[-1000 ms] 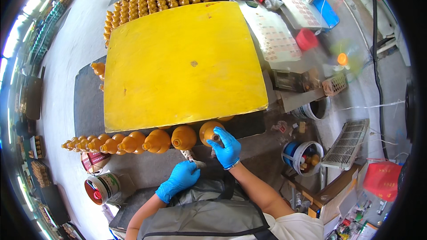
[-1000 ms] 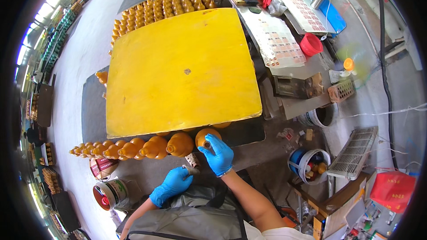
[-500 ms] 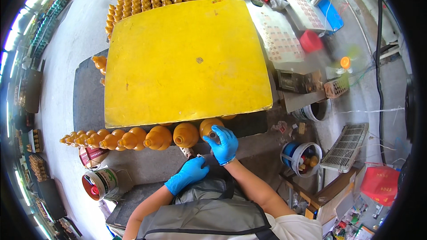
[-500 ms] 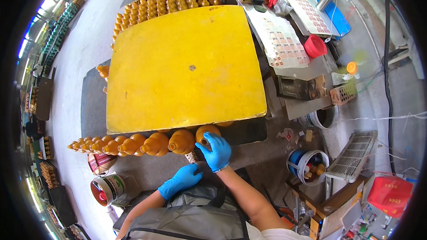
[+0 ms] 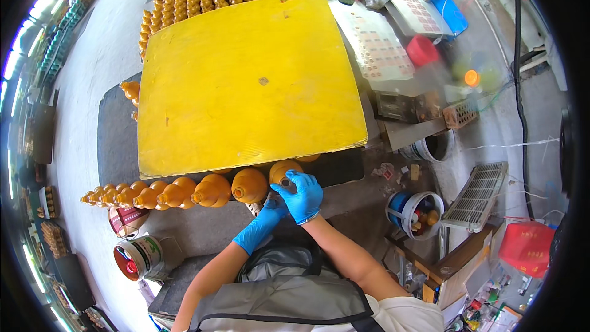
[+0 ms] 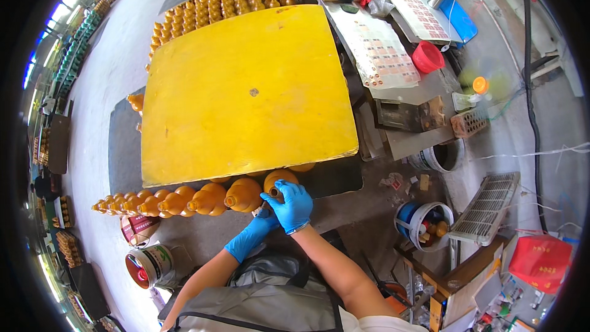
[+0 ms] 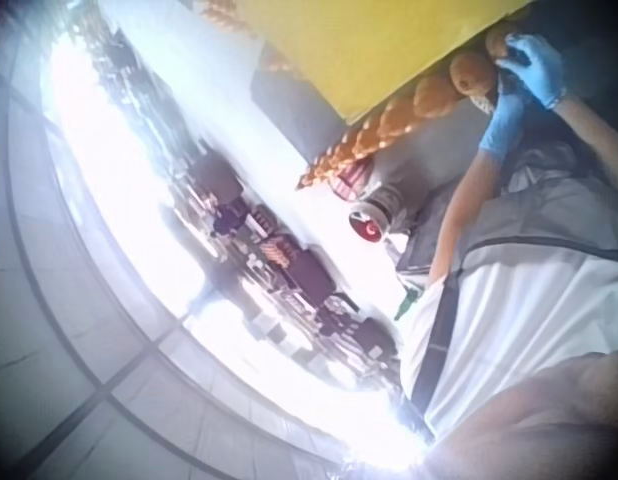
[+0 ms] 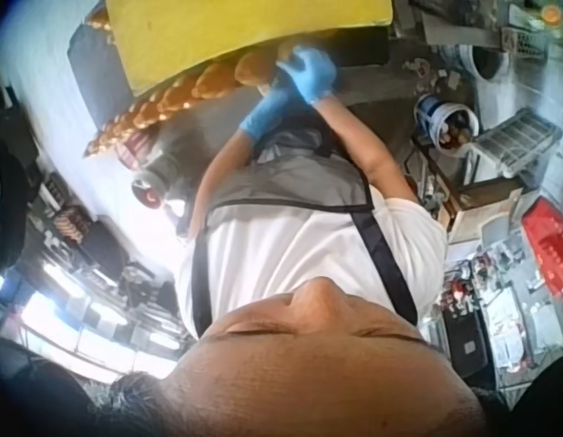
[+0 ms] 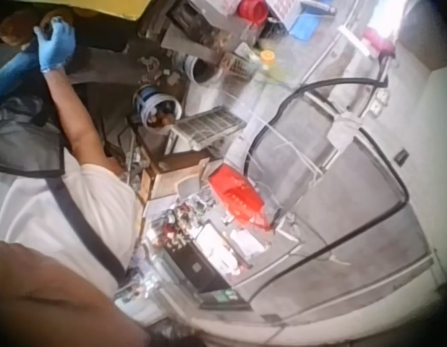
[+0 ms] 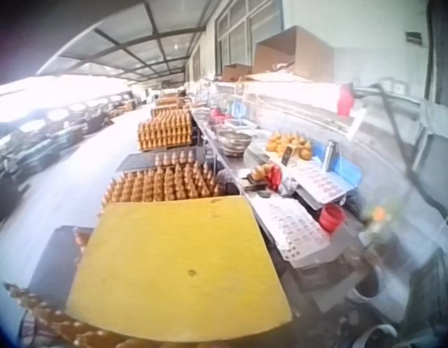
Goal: The person arranges numerous yellow gourds on a large black work surface. They pick up the gourds one by one, wipe them with a small cloth, and place them in neat rows. The person also moves a yellow board to clear space and continues the repetitive process of cleaning and organizing the gourds.
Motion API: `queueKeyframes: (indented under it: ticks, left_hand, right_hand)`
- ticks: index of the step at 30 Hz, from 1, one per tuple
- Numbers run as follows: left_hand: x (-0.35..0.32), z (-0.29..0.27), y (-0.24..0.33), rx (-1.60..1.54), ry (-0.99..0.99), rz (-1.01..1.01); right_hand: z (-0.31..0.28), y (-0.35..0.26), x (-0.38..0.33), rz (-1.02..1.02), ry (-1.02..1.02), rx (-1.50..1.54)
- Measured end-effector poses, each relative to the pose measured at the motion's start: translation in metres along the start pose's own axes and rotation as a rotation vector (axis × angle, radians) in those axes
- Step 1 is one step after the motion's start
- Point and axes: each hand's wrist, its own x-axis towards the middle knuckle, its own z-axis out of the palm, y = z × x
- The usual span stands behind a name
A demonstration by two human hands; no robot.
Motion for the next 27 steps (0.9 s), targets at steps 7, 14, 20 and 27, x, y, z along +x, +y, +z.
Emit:
queueKeyframes:
  ticks: [7, 14, 20, 27]
  left_hand:
    - [-0.056, 0.038, 0.078, 0.265, -0.069, -0.203]
    - [-0.059, 0.045, 0.072, -0.135, 0.01, -0.321]
    - [-0.042, 0.028, 0.056, -0.39, -0.073, -0.295]
    - [-0.033, 0.032, 0.043, -0.504, -0.007, -0.319]
  right_hand:
    - [-0.038, 0.035, 0.006, 0.037, 0.138, 0.069]
    - [-0.013, 0.057, 0.064, 0.029, 0.02, -0.07]
    - [0.001, 0.076, 0.067, 0.133, -0.132, -0.078]
    - [-0.044, 0.073, 0.06, 0.12, -0.152, 0.011]
